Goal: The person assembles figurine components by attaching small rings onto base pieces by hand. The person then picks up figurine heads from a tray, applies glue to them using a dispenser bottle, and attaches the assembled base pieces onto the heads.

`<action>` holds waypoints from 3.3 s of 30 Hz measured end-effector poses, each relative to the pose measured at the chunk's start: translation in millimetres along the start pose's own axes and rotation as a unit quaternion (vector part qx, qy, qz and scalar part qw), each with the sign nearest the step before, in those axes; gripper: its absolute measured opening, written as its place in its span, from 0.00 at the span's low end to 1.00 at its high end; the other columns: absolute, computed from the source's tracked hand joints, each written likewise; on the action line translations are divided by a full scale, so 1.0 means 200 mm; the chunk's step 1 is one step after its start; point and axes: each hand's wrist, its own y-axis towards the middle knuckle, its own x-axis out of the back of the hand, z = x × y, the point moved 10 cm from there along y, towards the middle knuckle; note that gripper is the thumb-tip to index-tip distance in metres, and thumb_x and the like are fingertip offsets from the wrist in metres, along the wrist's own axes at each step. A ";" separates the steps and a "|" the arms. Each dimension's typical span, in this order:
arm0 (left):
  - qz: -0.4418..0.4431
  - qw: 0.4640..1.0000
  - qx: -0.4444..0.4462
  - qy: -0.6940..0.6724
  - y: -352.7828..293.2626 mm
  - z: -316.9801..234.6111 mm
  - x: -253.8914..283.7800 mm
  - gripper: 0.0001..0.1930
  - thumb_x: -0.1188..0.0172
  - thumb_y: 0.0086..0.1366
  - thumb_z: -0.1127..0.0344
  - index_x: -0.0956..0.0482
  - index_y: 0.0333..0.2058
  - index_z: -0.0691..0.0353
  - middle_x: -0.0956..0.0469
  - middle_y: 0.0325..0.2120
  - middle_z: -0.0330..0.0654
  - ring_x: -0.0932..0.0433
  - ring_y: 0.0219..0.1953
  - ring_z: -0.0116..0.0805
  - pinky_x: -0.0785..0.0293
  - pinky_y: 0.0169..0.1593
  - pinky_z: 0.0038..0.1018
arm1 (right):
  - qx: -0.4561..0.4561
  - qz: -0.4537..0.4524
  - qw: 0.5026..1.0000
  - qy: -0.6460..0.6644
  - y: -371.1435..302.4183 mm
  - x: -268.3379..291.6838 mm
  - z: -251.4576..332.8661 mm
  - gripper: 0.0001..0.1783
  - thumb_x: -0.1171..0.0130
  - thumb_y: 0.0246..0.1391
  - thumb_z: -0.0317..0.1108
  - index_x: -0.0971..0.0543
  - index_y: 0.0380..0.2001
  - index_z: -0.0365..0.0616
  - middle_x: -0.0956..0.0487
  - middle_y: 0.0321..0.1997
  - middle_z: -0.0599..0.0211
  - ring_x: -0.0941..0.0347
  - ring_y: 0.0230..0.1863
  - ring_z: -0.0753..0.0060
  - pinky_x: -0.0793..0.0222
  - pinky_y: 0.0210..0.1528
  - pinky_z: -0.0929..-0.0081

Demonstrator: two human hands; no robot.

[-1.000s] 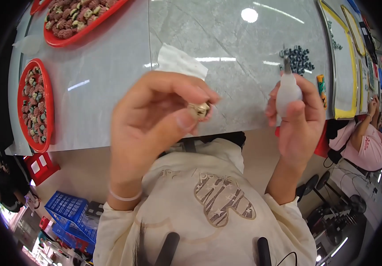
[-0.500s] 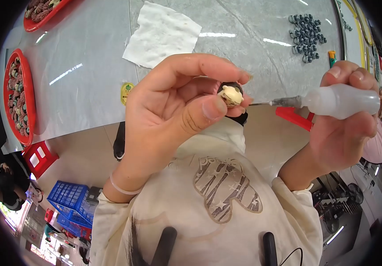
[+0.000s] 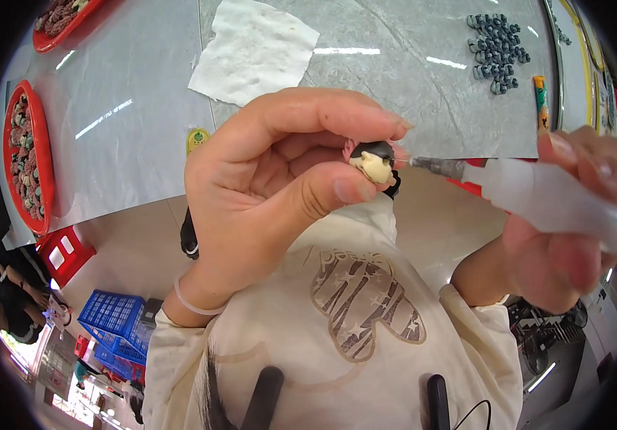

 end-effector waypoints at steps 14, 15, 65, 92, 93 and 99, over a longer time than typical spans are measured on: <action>0.032 0.999 -0.008 -0.013 0.02 -0.02 -0.02 0.16 0.39 0.50 0.64 0.31 0.34 0.67 0.29 0.33 0.51 0.24 0.31 0.37 0.25 0.30 0.20 | 0.009 -0.110 0.994 -0.010 -0.04 0.03 0.04 0.31 0.48 0.48 0.50 0.35 0.44 0.31 0.37 0.42 0.57 0.38 0.42 0.66 0.32 0.42 0.74; 0.029 0.999 -0.008 -0.019 0.02 -0.02 -0.02 0.16 0.39 0.50 0.64 0.31 0.34 0.67 0.29 0.33 0.51 0.24 0.31 0.37 0.25 0.30 0.20 | 0.001 -0.135 0.991 -0.012 -0.05 0.07 0.03 0.30 0.47 0.48 0.49 0.35 0.43 0.30 0.37 0.42 0.56 0.38 0.42 0.66 0.33 0.42 0.74; 0.009 0.997 0.041 -0.071 -0.02 -0.01 0.00 0.18 0.38 0.50 0.62 0.32 0.36 0.65 0.30 0.35 0.49 0.26 0.31 0.32 0.28 0.34 0.19 | -0.035 0.033 0.997 0.056 0.06 -0.20 -0.16 0.10 0.43 0.45 0.28 0.30 0.31 0.36 0.32 0.35 0.51 0.33 0.24 0.75 0.38 0.24 0.87; 0.068 0.950 -0.193 0.234 -0.09 -0.28 -0.03 0.14 0.36 0.46 0.67 0.27 0.31 0.67 0.28 0.31 0.53 0.25 0.29 0.33 0.28 0.31 0.21 | -0.008 -0.029 0.974 -0.224 0.06 -0.32 0.03 0.19 0.35 0.28 0.19 0.29 0.28 0.38 0.28 0.28 0.55 0.29 0.22 0.71 0.34 0.19 0.84; 0.079 0.948 -0.193 0.240 -0.08 -0.27 -0.04 0.14 0.36 0.46 0.68 0.27 0.31 0.68 0.28 0.32 0.53 0.25 0.29 0.33 0.28 0.32 0.21 | -0.013 -0.030 0.975 -0.219 0.06 -0.32 0.03 0.19 0.34 0.27 0.19 0.29 0.27 0.38 0.28 0.28 0.56 0.29 0.22 0.71 0.34 0.20 0.83; 0.050 0.976 -0.136 0.162 -0.01 -0.27 -0.02 0.15 0.36 0.46 0.68 0.28 0.31 0.71 0.29 0.32 0.53 0.25 0.30 0.36 0.27 0.34 0.25 | 0.040 -0.057 0.962 -0.265 0.06 -0.33 0.01 0.13 0.37 0.38 0.30 0.27 0.29 0.42 0.30 0.33 0.55 0.32 0.27 0.70 0.36 0.22 0.83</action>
